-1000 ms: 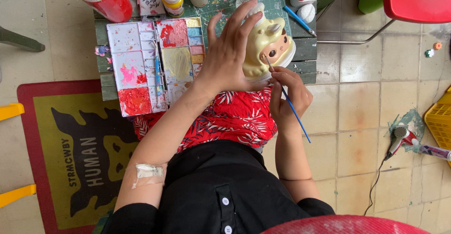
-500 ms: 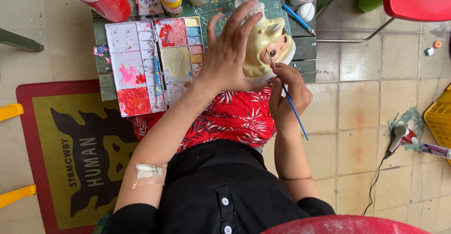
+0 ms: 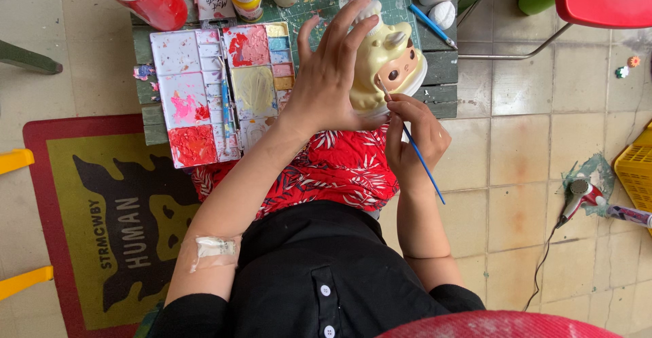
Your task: The person holds a ceramic figurine of a character on a plate base and paints its facial details with a fine brush, rotating the figurine to reach different sides. They dip the brush in paint from a palette, steady the figurine with one hand, and set it on the table between painting passes.
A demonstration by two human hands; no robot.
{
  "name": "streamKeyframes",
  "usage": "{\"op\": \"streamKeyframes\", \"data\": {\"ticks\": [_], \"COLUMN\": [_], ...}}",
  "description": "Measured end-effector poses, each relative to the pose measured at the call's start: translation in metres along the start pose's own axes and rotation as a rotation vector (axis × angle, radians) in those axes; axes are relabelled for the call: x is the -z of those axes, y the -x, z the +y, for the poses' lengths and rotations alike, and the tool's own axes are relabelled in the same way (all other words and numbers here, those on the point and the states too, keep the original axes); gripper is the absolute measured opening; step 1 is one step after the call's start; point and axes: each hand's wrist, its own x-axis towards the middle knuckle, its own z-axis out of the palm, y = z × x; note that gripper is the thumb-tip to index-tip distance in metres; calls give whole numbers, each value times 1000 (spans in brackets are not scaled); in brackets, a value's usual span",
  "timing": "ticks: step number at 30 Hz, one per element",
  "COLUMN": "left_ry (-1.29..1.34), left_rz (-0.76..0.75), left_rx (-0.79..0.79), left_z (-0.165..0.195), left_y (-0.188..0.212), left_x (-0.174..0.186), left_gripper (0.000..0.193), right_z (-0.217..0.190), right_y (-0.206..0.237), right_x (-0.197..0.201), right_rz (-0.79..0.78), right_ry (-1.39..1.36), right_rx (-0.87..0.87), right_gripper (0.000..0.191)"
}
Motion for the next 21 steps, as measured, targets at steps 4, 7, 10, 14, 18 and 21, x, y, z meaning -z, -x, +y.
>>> {"op": "streamKeyframes", "data": {"ticks": [4,7,10,14,18,21], "left_ry": [5,2,-3,9,10,16], "left_rz": [-6,-7,-8,-11,-3,-1], "left_rx": [1,-2,-8,-7,-8,-13], "left_z": [-1,-1,-2,1,3,3], "left_y": [0,0,-1,1,-2,-2], "left_x": [1,0,1,3,3,3], "left_gripper": [128,128,131,134,134,134], "right_z": [1,5,13,33,56,63], "right_y": [1,6,16,25,21,17], "right_x": [1,1,2,-2,-4,-6], "right_rz": [-7,-5,24,147,120,53], "right_ry": [18,11,-81,-681,-631,-580], "right_rx": [1,4,-21,-314,-260,-202], "right_gripper": [19,18,15,8,10,9]}}
